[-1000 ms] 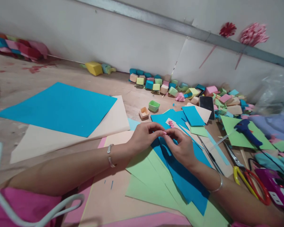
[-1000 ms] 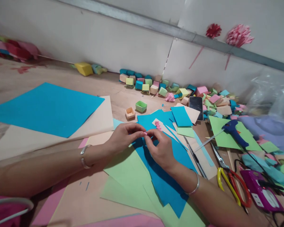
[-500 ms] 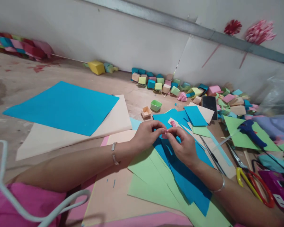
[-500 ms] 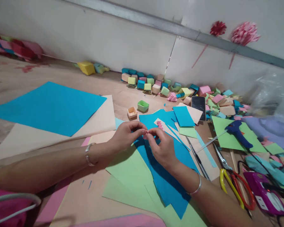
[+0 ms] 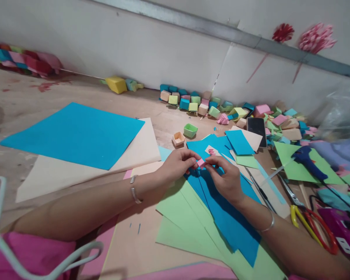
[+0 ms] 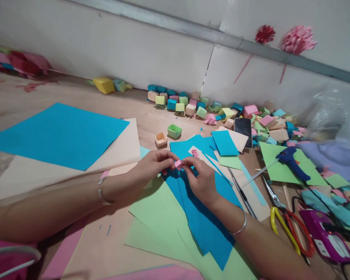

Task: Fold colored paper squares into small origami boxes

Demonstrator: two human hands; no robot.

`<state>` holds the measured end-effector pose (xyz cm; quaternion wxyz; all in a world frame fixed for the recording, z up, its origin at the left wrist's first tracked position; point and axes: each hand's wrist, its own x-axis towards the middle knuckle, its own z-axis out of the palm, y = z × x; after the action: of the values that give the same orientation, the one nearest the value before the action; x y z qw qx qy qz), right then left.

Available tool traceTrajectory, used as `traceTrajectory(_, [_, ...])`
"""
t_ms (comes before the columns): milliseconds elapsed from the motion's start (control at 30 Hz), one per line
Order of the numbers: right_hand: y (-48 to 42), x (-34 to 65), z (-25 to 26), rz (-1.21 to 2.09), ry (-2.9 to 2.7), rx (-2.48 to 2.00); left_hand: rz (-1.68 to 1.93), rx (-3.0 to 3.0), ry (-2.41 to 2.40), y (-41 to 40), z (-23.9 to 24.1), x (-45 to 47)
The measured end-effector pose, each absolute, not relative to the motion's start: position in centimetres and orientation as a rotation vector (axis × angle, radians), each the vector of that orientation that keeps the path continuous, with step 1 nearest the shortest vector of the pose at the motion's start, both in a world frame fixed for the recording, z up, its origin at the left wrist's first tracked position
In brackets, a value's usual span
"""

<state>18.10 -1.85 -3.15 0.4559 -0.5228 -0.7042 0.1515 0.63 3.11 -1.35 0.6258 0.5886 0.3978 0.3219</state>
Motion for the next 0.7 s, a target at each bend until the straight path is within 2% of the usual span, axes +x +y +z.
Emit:
traceTrajectory(167, [-1.2, 18.8, -3.5, 0.524, -1.753, -1.313, 0.782, 1.744, 0.947, 3.5, -1.1, 0.3])
traceTrajectory(267, [-1.1, 19.0, -3.8, 0.559, -1.824, -1.326, 0.674, 1.911, 0.918, 3.4, -1.1, 0.3])
traceTrajectory(700, [-0.9, 19.2, -3.8, 0.469, -2.011, -1.390, 0.407, 2.191, 0.990, 3.7, -1.1, 0.4])
